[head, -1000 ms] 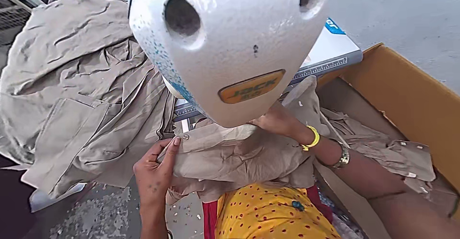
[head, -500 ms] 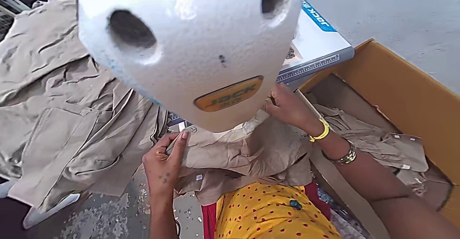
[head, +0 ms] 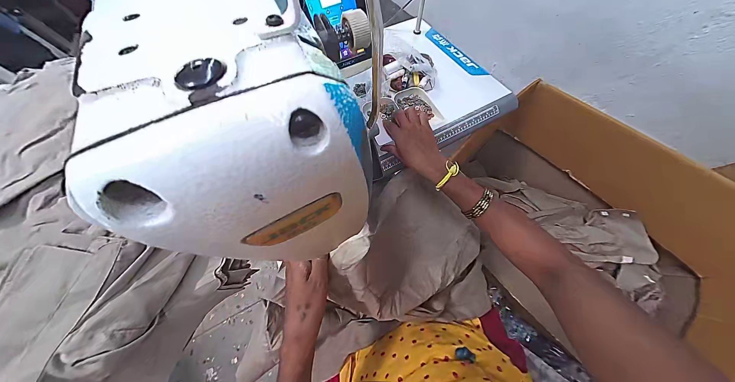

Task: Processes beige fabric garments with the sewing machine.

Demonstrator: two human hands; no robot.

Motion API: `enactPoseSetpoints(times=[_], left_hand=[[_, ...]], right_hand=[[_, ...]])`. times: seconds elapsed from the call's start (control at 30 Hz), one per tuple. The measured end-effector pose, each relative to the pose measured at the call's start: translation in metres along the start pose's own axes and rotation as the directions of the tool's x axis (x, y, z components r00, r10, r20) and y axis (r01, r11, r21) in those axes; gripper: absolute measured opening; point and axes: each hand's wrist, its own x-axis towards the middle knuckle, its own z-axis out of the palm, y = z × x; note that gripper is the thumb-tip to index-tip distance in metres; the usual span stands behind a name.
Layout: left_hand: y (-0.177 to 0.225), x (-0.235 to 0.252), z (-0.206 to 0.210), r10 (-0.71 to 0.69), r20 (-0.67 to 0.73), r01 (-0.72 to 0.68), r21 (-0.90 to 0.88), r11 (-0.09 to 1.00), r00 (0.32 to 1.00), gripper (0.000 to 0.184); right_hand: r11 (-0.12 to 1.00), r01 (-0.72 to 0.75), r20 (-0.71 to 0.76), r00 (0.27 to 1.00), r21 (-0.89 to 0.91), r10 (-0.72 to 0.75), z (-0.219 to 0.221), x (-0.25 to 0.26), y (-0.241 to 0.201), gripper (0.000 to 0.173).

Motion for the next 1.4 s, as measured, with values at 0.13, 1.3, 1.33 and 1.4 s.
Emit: enactPoseSetpoints(times=[0.13,1.3,1.33,1.4], left_hand=[[-0.003,0.0,0.003,-0.016,-0.01,0.015,-0.105,0.994,1.0,0.046],[-0.035,-0.01,-0.085,0.147,-0.255,-0.079,0.258,0.963,0.956,0.03],[-0.034,-0.006,-0.083,0.16,-0.251,-0.09,0.267,0.959,0.955,0.03],[-0.035,0.0,-0.082,0.161,-0.235,-0.091,0.284,0.955,0.959,0.031]], right_hand=[[0.991,0.026,-0.101,0.995,0.134,-0.013,-0.004,-0.014,-0.002,0.017],[0.599,-0.034,0.071,0.997,0.8,-0.038,-0.062,-0.071,-0.051,0.012],[0.621,-0.03,0.057,0.998,0.784,-0.023,-0.063,-0.071,-0.049,0.012],[0.674,-0.01,0.024,1.0,0.739,-0.011,-0.066,-0.073,-0.05,0.015]])
